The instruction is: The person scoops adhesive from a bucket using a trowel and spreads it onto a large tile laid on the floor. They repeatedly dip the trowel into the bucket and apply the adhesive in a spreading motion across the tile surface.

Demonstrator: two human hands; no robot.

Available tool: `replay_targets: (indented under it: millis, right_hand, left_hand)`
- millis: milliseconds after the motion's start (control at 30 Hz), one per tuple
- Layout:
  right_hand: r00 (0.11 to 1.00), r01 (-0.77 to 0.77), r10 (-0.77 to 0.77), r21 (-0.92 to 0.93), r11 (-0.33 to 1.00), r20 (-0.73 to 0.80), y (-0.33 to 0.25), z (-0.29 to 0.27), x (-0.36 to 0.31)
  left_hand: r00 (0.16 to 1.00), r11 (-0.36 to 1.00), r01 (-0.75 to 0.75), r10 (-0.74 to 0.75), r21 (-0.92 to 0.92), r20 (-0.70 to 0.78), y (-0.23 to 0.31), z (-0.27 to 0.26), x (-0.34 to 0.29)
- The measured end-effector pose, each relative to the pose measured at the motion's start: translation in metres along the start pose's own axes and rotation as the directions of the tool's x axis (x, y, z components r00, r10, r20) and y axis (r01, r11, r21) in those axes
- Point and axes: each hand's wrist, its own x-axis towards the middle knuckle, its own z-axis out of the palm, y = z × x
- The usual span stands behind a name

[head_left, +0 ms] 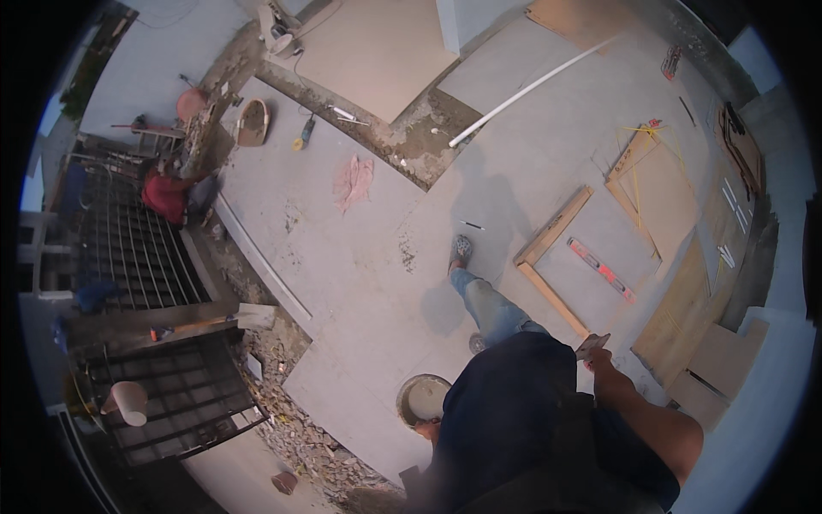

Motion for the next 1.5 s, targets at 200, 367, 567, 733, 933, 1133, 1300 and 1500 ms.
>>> replay_targets:
  millis: [200, 367, 567, 733, 933, 1133, 1300, 1500]
  right_hand:
    - [0.999, 0.011, -0.016, -0.136, 0.991, -0.036, -0.055, 0.168, -0.064]
    - [0.659, 0.731, -0.701, -0.447, 0.515, 0.271, -0.249, 0.353, -0.138]
    - [0.068, 0.992, -0.865, -0.127, 0.005, 0.497, -0.497, 0.488, -0.367]
    - [-0.311, 0.946, -0.893, 0.021, -0.322, 0.325, -0.600, 0.564, -0.419]
    - [0.492, 0.784, -0.731, -0.606, 0.135, 0.473, -0.585, 0.628, -0.262]
    - [0.840, 0.539, -0.274, -0.779, 0.319, 0.469, -0.517, 0.677, -0.305]
    - [0.778, 0.582, -0.246, -0.811, -0.065, 0.578, -0.591, 0.733, -0.343]
    - [0.361, 0.798, -0.704, -0.593, -0.105, 0.611, -0.762, 0.856, -0.371]
  left_hand:
    - [0.997, 0.999, -0.042, 0.041, -0.011, -0.062, 0.106, 0.093, 0.029]
    - [0.998, 0.995, -0.061, 0.059, 0.078, 0.029, 0.174, 0.214, 0.041]
    - [0.997, 0.996, -0.069, 0.067, 0.051, 0.042, 0.238, 0.349, 0.049]
    - [0.995, 0.998, -0.068, 0.068, 0.005, 0.067, 0.284, 0.489, 0.073]
    - [0.997, 1.000, -0.003, 0.004, -0.012, 0.080, 0.333, 0.663, 0.099]
    - [0.999, 0.998, 0.047, -0.048, -0.047, -0.017, 0.410, 0.754, 0.127]
    - [0.982, 0.985, -0.173, 0.171, -0.022, -0.076, 0.455, 0.878, 0.113]
    - [0.990, 0.993, -0.122, 0.122, -0.003, 0.069, 0.556, 1.079, 0.071]
